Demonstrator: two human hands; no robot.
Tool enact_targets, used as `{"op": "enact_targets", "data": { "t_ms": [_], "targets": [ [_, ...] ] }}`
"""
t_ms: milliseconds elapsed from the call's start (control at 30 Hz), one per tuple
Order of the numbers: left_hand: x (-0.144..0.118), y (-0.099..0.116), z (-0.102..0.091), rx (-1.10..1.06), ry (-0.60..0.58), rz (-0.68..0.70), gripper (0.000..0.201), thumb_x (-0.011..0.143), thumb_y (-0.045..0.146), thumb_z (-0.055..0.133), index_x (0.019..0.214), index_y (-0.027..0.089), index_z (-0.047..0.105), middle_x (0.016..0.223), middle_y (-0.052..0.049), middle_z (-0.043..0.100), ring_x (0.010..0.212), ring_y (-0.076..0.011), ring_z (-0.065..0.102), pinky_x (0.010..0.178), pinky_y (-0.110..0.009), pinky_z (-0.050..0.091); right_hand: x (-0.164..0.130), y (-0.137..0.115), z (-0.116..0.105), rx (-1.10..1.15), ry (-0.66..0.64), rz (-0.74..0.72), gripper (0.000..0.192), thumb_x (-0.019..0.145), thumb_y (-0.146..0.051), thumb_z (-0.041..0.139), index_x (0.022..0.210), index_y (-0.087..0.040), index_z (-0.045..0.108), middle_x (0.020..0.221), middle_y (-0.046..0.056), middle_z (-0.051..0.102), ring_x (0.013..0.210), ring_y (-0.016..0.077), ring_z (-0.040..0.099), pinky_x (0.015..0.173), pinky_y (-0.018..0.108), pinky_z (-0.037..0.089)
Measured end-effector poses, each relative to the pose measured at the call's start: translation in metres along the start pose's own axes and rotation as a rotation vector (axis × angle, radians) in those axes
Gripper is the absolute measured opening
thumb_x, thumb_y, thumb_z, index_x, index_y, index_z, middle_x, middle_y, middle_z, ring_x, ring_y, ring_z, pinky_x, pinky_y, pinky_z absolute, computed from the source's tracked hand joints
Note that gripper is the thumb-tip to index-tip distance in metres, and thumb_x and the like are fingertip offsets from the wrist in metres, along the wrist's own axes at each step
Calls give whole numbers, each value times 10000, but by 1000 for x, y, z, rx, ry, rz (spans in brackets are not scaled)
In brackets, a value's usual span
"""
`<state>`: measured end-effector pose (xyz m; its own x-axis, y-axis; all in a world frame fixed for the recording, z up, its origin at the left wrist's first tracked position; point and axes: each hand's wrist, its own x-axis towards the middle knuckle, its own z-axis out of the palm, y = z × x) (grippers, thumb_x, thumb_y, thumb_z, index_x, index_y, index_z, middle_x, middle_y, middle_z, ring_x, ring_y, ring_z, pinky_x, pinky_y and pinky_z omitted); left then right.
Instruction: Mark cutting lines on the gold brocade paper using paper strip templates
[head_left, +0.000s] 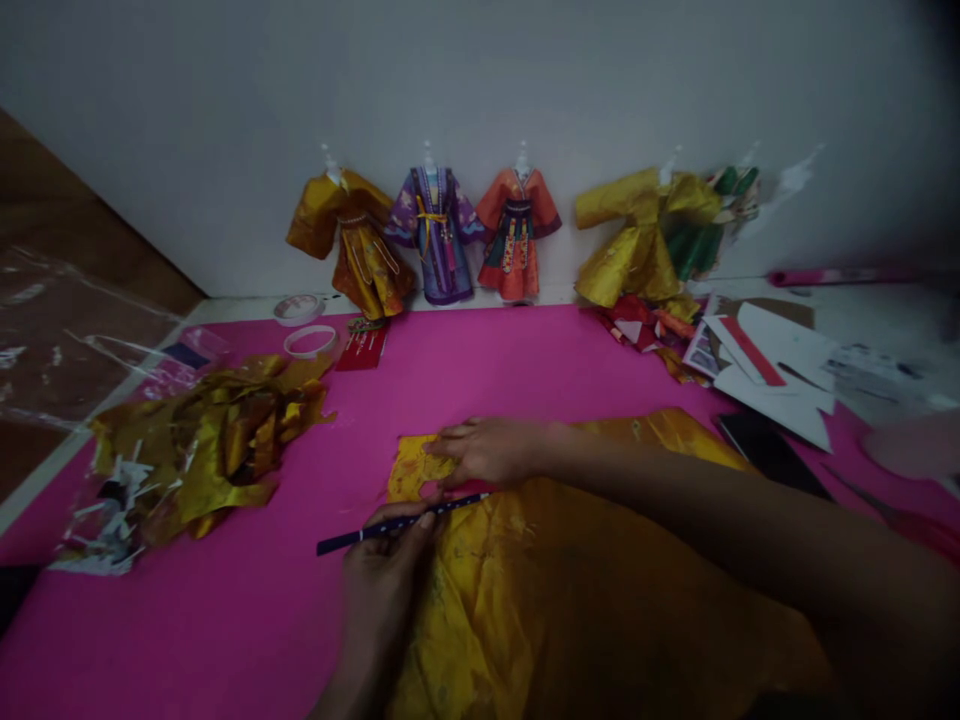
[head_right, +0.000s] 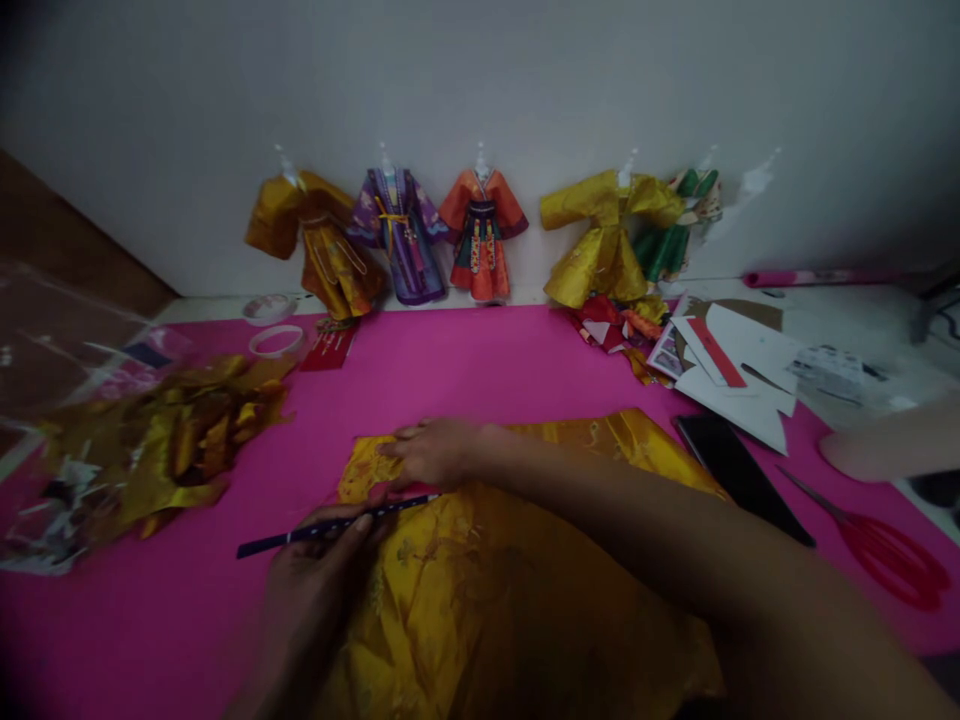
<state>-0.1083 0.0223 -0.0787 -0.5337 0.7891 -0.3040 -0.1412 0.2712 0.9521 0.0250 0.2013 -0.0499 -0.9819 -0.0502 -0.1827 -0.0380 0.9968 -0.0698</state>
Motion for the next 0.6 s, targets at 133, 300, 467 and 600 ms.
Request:
{"op": "enact_targets", "data": {
  "t_ms": [133,300,467,600],
  "targets": [
    [-3,5,0,-1,11,0,267,663,399,838,824,222,720,848,-23,786,868,-207,734,795,-292,576,0,0,1,-3,11,2,374,997,-276,497,1335,-359,634,1539,136,453,1381,362,455,1025,502,437],
    [-5,10,-1,-9,22,5,264,657,385,842,823,221,718,853,-20,785,873,-200,733,794,-280,578,0,1,4,-14,28,-10,374,991,-278,508,1335,-356,630,1532,140,459,1360,366,470,995,503,443],
    [-6,9,-2,-29,34,4,249,674,372,827,830,226,700,894,-20,792,873,-204,740,798,-298,583,0,0,4,-28,39,-4,366,1001,-282,493,1332,-353,632,1525,142,467,1357,360,473,981,491,449],
    [-6,10,-4,-14,48,14,259,677,378,819,835,219,691,917,-35,795,891,-231,743,808,-333,590,0,0,3,-19,33,-17,377,1006,-274,472,1345,-338,624,1525,162,459,1364,372,463,977,502,453]
  ]
}}
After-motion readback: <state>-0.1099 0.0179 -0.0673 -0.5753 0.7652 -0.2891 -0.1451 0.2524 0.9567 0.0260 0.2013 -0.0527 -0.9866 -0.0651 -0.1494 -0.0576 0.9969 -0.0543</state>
